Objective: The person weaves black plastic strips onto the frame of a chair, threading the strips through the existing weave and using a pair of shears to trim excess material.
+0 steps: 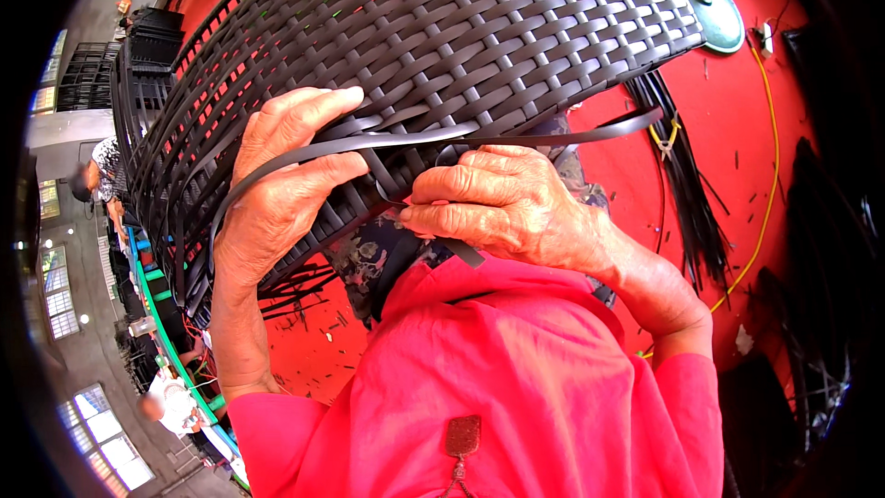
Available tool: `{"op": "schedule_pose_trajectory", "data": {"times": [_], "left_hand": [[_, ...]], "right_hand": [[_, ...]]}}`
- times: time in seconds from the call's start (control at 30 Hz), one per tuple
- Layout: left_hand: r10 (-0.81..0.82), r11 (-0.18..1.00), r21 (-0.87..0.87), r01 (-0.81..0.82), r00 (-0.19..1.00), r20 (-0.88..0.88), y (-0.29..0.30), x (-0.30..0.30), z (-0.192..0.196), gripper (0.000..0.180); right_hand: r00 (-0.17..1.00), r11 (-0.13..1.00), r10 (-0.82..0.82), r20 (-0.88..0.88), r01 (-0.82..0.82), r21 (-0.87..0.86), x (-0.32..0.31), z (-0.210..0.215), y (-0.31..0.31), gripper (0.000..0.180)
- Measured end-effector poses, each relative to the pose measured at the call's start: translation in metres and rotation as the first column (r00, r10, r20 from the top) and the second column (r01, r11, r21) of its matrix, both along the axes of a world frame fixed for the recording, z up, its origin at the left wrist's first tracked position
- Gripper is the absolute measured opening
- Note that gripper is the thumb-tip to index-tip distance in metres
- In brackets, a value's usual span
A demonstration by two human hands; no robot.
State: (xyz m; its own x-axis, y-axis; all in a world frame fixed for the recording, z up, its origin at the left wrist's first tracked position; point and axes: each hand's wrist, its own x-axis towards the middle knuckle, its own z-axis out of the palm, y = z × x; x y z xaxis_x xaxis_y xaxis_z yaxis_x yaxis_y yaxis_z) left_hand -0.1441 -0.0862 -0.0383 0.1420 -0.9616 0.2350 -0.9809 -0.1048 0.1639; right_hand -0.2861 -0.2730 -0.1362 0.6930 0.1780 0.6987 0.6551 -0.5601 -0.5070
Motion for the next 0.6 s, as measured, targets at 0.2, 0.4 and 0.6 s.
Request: {"op": "schedule_pose_trajectory", "data": {"times": [0.2,0.4,0.6], "left_hand": [[0.035,0.997,0.071,-0.035,0.999,0.009,0.003,-0.003,0.000,0.019],[0.032,0.998,0.050,-0.029,0.999,-0.042,0.015,0.002,-0.005,0.023],[0.085,0.995,-0.018,-0.094,0.953,-0.291,0.038,-0.001,0.008,0.015]], "right_hand": [[1.000,0.993,0.003,0.029,0.000,-0.121,0.000,0.008,0.003,0.031],[0.991,0.930,-0.067,0.117,0.104,-0.353,-0.005,0.031,0.009,0.036],[0.991,0.853,-0.133,-0.033,0.097,-0.513,-0.015,0.064,0.020,0.036]]}}
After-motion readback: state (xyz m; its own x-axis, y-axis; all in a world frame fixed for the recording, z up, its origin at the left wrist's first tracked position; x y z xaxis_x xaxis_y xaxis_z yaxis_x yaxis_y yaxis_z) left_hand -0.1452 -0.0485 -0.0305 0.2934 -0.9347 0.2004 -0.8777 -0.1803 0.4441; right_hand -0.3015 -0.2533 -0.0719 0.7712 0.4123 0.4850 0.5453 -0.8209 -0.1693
